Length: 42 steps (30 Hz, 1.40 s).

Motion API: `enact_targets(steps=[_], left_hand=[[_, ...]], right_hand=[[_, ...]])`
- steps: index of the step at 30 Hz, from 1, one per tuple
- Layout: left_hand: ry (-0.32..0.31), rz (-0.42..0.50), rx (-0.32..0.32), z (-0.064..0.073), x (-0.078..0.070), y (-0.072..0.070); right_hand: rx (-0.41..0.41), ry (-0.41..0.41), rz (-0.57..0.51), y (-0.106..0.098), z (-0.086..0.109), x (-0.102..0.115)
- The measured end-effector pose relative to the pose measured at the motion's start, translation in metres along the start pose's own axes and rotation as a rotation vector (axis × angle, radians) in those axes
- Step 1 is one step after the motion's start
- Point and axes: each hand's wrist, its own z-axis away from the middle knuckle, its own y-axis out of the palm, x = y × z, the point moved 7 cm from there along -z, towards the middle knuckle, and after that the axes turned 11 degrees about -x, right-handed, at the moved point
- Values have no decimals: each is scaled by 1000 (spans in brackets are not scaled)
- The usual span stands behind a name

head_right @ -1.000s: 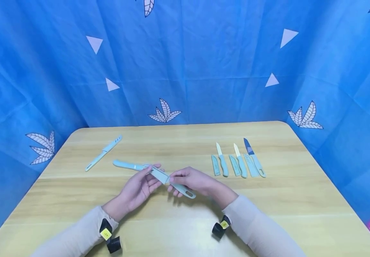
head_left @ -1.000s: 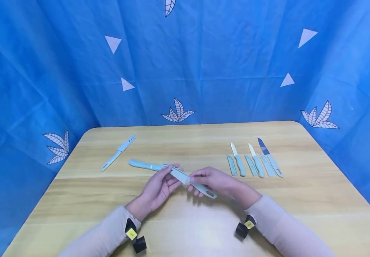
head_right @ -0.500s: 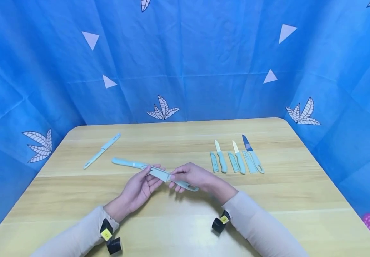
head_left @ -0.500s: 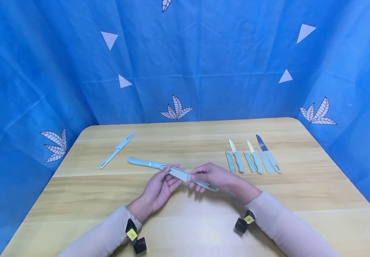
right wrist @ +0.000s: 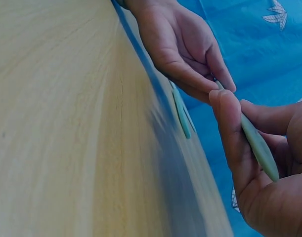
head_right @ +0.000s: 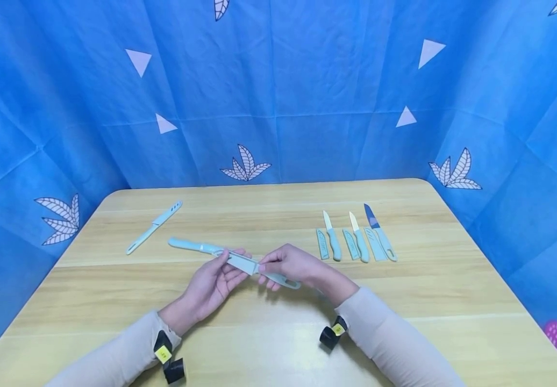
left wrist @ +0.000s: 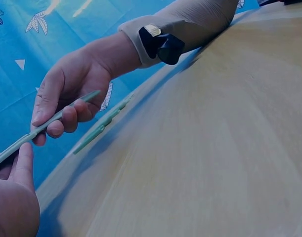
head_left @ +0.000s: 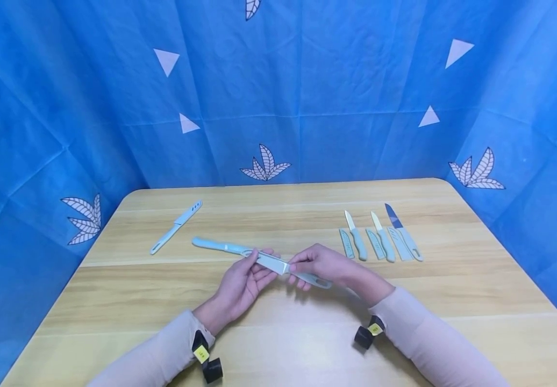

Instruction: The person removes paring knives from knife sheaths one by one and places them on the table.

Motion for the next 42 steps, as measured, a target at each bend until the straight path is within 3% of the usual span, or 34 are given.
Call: enact_targets(steps=[13,30,42], left_hand=[[33,-62,45,1,1,3],[33,-39,21,1,3,-1],[16,2,-7,-1,2,-2]], right_hand=[[1,9,19,-3,1,-1],[65,18,-3,-2,3,-2],[62,18,1,-7,5,-1]])
